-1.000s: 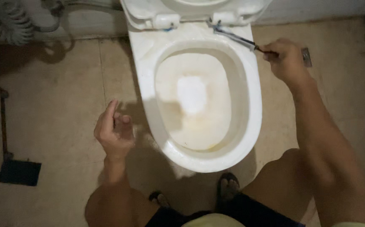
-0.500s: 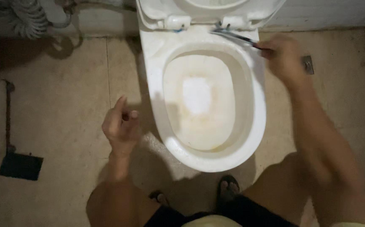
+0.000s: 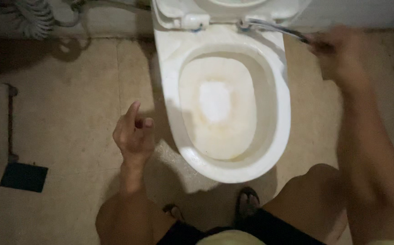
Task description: The person scrubs the inside of a toilet bowl with a small brush, then uses a long-handled toilet brush to scrub the bowl and the floor around the base. The task involves repeated scrubbing motions and tool switching.
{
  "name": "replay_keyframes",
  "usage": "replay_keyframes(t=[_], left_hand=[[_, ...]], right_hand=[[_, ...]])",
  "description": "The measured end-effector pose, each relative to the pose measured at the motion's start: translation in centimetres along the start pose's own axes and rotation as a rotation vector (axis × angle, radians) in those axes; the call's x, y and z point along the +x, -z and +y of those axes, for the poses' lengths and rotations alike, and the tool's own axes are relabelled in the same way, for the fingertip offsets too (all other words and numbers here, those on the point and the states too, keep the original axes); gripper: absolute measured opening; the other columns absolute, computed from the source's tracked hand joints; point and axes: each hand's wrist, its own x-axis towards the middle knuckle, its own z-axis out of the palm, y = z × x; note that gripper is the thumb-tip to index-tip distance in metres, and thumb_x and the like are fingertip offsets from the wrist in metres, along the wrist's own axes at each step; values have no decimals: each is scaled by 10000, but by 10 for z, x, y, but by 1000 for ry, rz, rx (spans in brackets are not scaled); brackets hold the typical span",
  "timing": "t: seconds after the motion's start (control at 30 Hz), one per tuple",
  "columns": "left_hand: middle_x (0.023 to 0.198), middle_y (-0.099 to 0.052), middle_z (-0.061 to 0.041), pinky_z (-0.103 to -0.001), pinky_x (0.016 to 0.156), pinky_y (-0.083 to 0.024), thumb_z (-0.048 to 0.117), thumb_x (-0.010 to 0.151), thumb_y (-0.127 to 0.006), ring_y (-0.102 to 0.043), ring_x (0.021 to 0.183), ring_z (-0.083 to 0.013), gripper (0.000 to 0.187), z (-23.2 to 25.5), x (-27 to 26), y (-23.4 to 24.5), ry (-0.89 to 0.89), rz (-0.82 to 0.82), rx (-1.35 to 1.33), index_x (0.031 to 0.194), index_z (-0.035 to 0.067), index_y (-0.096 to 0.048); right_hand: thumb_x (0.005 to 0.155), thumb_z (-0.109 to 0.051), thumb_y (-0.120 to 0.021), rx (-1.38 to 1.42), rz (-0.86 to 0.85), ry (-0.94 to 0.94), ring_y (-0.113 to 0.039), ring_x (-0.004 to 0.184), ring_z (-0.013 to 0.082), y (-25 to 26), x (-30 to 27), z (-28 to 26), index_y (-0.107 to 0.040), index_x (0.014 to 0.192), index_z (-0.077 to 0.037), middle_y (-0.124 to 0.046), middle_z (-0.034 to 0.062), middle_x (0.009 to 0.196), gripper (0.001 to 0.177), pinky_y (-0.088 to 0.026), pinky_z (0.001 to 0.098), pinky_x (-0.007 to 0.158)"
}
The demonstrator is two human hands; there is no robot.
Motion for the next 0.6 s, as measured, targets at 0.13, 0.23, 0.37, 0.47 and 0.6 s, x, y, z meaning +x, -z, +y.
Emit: replay_keyframes(t=[0.13, 0.23, 0.37, 0.47, 0.6], left_hand=[[648, -535, -12, -294, 512, -420, 285, 1048, -559, -509, 568, -128, 358, 2, 3, -4, 14, 6, -69, 1236, -12, -629], [673, -541, -16, -291, 524, -428, 275, 1086, -561, -512, 589, -125, 370, 4, 2, 2, -31, 53, -106, 1272, -43, -600], [682, -555, -13, -293, 522, -419, 259, 1093, -579, -510, 590, -124, 353, 6, 4, 0, -29, 30, -108, 1286, -36, -597], [674, -559, -8, -283, 523, -441, 268, 1076, -569, -529, 591, -122, 355, 7, 4, -4, -41, 33, -77, 1285, -17, -602], [688, -555, -19, -301, 557, -454, 288, 1101, -537, -538, 616, -139, 347, 8, -1, 2, -13, -5, -37, 1299, 9, -596]], right_hand=[[963, -11, -747, -21, 70, 264, -655, 810, 176, -14, 31, 17, -754, 1054, -17, -720, 132, 977, 92, -534, 329, 672], [1026, -64, -745, 42, -3, -66, -643, 770, 173, -1, 7, 38, -739, 1120, -47, -714, 124, 979, 96, -520, 331, 632], [900, 33, -732, 16, 27, 181, -655, 840, 228, -16, -5, 19, -743, 1100, -35, -693, 147, 977, 212, -531, 367, 718], [885, 51, -713, -153, 132, 362, -638, 818, 298, -29, 3, -24, -777, 1046, -52, -678, 169, 948, 202, -507, 415, 703], [884, 6, -699, -338, 202, 368, -621, 800, 343, -21, -15, -61, -790, 940, -69, -639, 195, 893, 130, -481, 447, 657]])
